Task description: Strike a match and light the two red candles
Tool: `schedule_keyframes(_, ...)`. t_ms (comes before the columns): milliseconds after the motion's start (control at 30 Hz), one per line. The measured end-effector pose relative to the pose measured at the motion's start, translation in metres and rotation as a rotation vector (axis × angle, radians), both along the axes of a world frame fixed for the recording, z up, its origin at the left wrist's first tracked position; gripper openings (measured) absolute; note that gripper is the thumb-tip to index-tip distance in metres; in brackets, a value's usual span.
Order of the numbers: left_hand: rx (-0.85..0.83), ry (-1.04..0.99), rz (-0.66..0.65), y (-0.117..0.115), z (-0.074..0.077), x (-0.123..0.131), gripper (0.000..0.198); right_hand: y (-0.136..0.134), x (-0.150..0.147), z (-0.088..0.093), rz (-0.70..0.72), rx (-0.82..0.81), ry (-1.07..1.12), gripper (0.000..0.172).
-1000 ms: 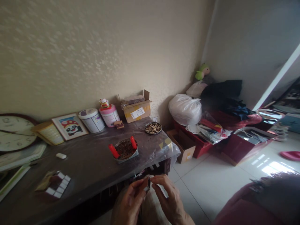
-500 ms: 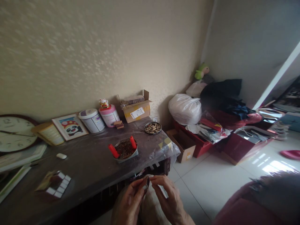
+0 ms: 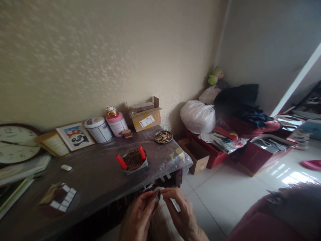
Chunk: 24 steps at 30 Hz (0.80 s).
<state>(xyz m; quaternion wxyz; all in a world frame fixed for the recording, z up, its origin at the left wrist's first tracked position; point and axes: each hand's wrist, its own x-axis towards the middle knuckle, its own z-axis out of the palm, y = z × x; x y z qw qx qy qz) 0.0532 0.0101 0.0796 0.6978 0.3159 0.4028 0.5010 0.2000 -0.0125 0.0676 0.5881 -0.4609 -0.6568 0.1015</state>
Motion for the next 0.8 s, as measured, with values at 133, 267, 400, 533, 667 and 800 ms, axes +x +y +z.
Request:
schedule_keyframes(133, 0.04, 0.026, 0.0, -0.001, 0.001, 0.002, 0.032, 0.0, 0.0, -0.001, -0.004, 0.016, 0.016, 0.015)
schedule_keyframes(267, 0.062, 0.022, -0.027, 0.0, 0.0, 0.002, 0.035, 0.003, 0.0, -0.001, -0.037, 0.063, 0.01, 0.013)
schedule_keyframes(400, 0.066, -0.005, -0.057, -0.001, 0.003, 0.001, 0.032, 0.004, 0.002, 0.009, -0.083, 0.087, 0.011, 0.013)
schedule_keyframes(533, 0.084, 0.007, -0.052, -0.001, 0.007, 0.001, 0.024, 0.002, 0.004, 0.023, -0.11, 0.13, 0.026, 0.016)
schedule_keyframes(667, 0.081, -0.023, -0.032, 0.0, 0.009, 0.003, 0.023, 0.004, 0.002, 0.021, -0.07, 0.142, -0.004, 0.018)
schedule_keyframes(800, 0.098, -0.034, -0.02, 0.0, 0.011, 0.005, 0.025, 0.011, 0.003, 0.013, -0.066, 0.119, -0.061, 0.018)
